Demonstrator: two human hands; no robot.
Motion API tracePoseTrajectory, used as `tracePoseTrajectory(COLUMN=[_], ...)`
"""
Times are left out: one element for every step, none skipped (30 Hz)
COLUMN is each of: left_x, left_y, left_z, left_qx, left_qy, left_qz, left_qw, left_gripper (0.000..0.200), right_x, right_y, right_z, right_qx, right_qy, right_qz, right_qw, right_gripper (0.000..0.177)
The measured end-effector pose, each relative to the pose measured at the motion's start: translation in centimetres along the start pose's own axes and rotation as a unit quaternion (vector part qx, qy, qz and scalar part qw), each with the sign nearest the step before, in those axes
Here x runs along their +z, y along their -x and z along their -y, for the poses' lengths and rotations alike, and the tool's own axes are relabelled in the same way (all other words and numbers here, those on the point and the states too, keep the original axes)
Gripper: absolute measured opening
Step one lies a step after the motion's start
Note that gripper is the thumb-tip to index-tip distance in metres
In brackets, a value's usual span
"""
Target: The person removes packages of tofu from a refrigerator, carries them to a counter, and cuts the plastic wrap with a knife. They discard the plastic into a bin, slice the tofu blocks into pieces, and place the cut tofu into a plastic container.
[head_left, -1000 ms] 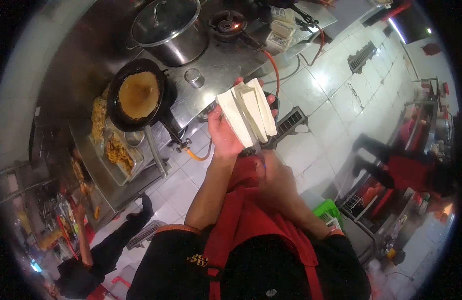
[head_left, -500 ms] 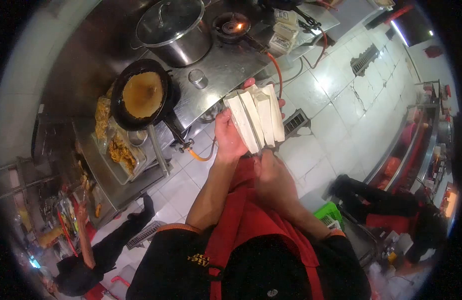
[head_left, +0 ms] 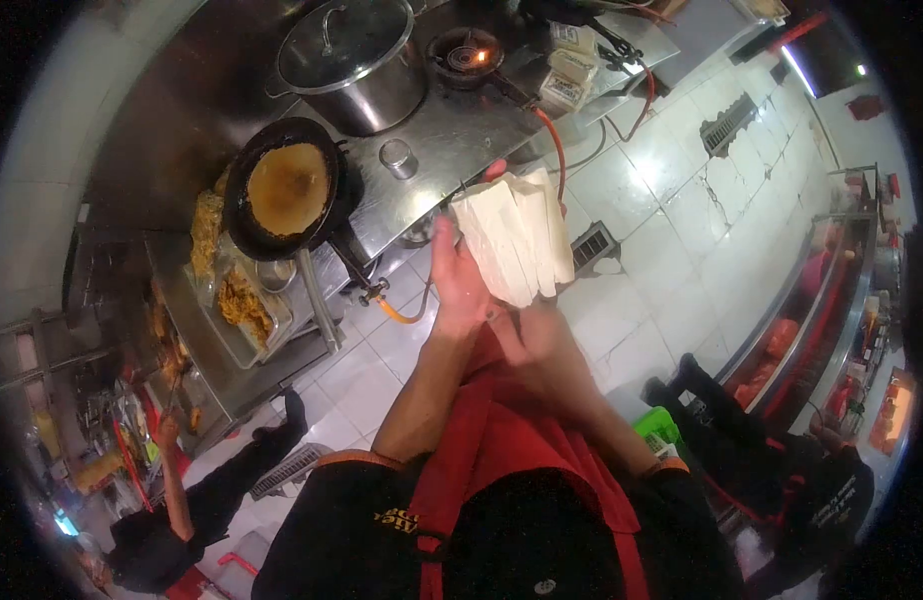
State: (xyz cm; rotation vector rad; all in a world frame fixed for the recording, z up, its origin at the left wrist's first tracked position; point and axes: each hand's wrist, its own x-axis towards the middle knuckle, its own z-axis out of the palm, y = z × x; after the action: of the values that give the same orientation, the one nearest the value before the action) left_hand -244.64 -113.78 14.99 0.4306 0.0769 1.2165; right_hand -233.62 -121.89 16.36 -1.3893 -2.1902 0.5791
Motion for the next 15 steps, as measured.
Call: tracePoseTrajectory(left_x=[0.1,0.2,0.0,-0.4,-0.6,-0.5,-0.2,-0.1,-0.1,-0.3,-0.4,-0.6,-0.8,-1.0,-1.3], left_y=[0.1,0.1,0.1,0.0,-0.2,-0.2,-0.2,-0.2,-0.3,-0.3,-0.3,-0.3,-0.3,-0.4,-0.4], left_z=[0.0,0.0,0.1,0.2,0.3,0.2,0.1,0.1,0.2,0.3,0.4,0.6,0.6,0.7,0.4], left_qx=[0.004,0.008,0.008,0.004,0.002,0.003,0.01,0.016,0.016,0.022,0.028,0.028,0.03,0.03,0.017], left_qy=[0.038,0.075,0.076,0.041,0.006,0.006,0.031,0.056,0.056,0.051,0.046,0.046,0.019,-0.008,0.043], left_qz=[-0.04,-0.079,-0.079,-0.101,-0.124,-0.123,-0.13,-0.137,-0.137,-0.127,-0.116,-0.116,-0.122,-0.127,-0.036], left_qw=[0.998,0.994,0.994,0.994,0.992,0.992,0.991,0.989,0.989,0.99,0.992,0.992,0.992,0.991,0.998], left_gripper=[0.076,0.08,0.08,0.084,0.087,0.087,0.086,0.086,0.086,0.085,0.084,0.084,0.083,0.083,0.077], right_x=[0.1,0.2,-0.2,-0.8,-1.3,-1.5,-1.6,-1.6,0.6,1.2,1.6,2.0,2.5,2.2,0.7], right_y=[-0.3,-0.5,-0.7,-0.9,-1.1,-1.0,-0.8,-0.5,0.8,0.8,0.6,0.7,0.8,1.0,0.4], right_z=[-0.3,-0.5,-0.4,-0.2,-0.1,-0.5,-1.1,-1.7,-3.1,-3.0,-2.7,-2.7,-2.5,-2.6,-1.7], right_qx=[0.084,0.165,0.165,0.245,0.316,0.315,0.334,0.347,0.285,0.285,0.235,0.18,0.201,0.201,0.205], right_qy=[-0.144,-0.285,-0.284,-0.416,-0.534,-0.533,-0.617,-0.689,-0.847,-0.847,-0.901,-0.936,-0.947,-0.947,-0.944], right_qz=[-0.004,-0.008,-0.009,0.044,0.096,0.096,0.173,0.246,0.296,0.296,0.295,0.288,0.234,0.233,0.242], right_qw=[0.986,0.944,0.944,0.875,0.779,0.779,0.691,0.587,0.338,0.338,0.216,0.091,0.092,0.092,0.091], right_gripper=[0.025,0.037,0.037,0.046,0.054,0.054,0.056,0.059,0.061,0.061,0.061,0.061,0.061,0.061,0.06])
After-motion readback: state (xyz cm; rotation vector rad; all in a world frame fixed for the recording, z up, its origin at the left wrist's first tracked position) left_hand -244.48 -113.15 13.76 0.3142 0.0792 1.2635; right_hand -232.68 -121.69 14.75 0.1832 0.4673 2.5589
